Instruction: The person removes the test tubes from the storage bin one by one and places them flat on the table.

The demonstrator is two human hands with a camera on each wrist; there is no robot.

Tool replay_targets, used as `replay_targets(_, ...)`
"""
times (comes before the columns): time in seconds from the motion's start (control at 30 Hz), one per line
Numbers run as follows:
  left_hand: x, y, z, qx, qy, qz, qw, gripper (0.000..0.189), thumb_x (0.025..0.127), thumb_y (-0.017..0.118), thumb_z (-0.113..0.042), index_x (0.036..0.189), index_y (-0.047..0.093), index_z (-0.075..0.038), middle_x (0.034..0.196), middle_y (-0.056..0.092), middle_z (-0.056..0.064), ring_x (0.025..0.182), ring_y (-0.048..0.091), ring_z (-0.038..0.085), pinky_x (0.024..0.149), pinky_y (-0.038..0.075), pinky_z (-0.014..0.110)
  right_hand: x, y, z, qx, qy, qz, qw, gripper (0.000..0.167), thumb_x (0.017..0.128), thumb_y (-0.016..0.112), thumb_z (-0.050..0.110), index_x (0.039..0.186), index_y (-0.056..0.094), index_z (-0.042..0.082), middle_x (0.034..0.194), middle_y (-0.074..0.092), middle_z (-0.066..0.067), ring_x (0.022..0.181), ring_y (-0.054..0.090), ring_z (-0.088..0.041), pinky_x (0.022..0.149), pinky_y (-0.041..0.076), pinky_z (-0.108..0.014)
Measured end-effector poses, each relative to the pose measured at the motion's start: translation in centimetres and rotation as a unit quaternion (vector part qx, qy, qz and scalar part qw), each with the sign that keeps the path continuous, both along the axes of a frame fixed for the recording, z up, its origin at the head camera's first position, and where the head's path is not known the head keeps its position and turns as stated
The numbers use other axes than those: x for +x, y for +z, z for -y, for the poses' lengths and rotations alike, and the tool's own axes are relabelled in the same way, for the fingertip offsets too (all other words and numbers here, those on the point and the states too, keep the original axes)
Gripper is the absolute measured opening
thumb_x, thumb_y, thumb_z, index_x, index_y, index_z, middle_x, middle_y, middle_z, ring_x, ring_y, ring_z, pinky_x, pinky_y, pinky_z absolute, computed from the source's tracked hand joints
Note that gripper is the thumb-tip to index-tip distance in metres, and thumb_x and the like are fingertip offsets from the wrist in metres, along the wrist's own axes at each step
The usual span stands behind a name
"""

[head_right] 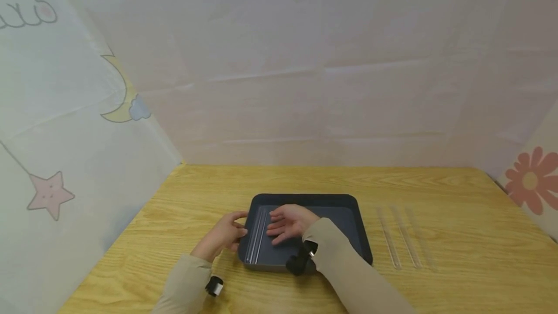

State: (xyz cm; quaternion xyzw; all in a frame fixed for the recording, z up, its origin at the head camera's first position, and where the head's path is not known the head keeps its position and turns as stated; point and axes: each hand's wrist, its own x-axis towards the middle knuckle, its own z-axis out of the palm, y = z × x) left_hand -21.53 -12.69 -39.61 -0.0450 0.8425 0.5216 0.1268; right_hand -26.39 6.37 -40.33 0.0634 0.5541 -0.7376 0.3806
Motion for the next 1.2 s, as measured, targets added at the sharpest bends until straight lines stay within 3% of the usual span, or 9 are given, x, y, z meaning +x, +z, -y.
replay_targets(0.57, -0.1, 0.0, 0.1, -0.016, -0.006, -0.004, 0.9998, 0.05, 0.092, 0.054, 0.01, 0.14, 0.044, 0.005, 0.103, 0.061, 0.02, 0.076, 0.063, 0.023, 0.053, 0.051, 0.031, -1.4, 0.0, 2.3, 0.084, 0.003, 0.009, 0.9964, 0.043, 0.102, 0.043, 0.005, 0.134, 0.031, -0.022, 0.127, 0.044, -0.039, 0.124, 0.044, -0.05, 0.096, 0.038, -0.065)
replay_targets(0.83, -0.1, 0.2, 0.1, -0.01, -0.014, -0.001, 0.9999, 0.05, 0.092, 0.054, 0.01, 0.141, 0.043, 0.006, 0.106, 0.061, 0.023, 0.079, 0.064, 0.025, 0.055, 0.053, 0.033, -1.9, 0.0, 3.4, 0.153, 0.004, -0.023, 0.988, 0.036, 0.097, 0.053, -0.002, 0.128, 0.045, -0.017, 0.108, 0.058, -0.032, 0.093, 0.063, -0.038, 0.085, 0.05, -0.056)
replay_targets(1.03, -0.1, 0.2, 0.2, -0.005, -0.013, 0.005, 0.9999, 0.051, 0.093, 0.054, 0.009, 0.142, 0.042, 0.004, 0.108, 0.06, 0.023, 0.08, 0.063, 0.025, 0.056, 0.053, 0.033, -1.8, 0.3, 4.1, 0.204, 0.012, -0.062, 0.9768, 0.035, 0.091, 0.064, -0.002, 0.12, 0.053, -0.018, 0.1, 0.063, -0.03, 0.077, 0.065, -0.029, 0.074, 0.056, -0.049)
replay_targets(1.2, 0.0, 0.3, 0.1, -0.004, -0.015, 0.002, 0.9999, 0.051, 0.092, 0.054, 0.01, 0.142, 0.042, 0.005, 0.109, 0.06, 0.024, 0.08, 0.064, 0.026, 0.057, 0.054, 0.034, -1.9, 0.1, 4.0, 0.227, 0.031, -0.074, 0.9705, 0.027, 0.091, 0.066, 0.002, 0.112, 0.06, -0.014, 0.094, 0.067, -0.023, 0.068, 0.065, -0.021, 0.073, 0.057, -0.046)
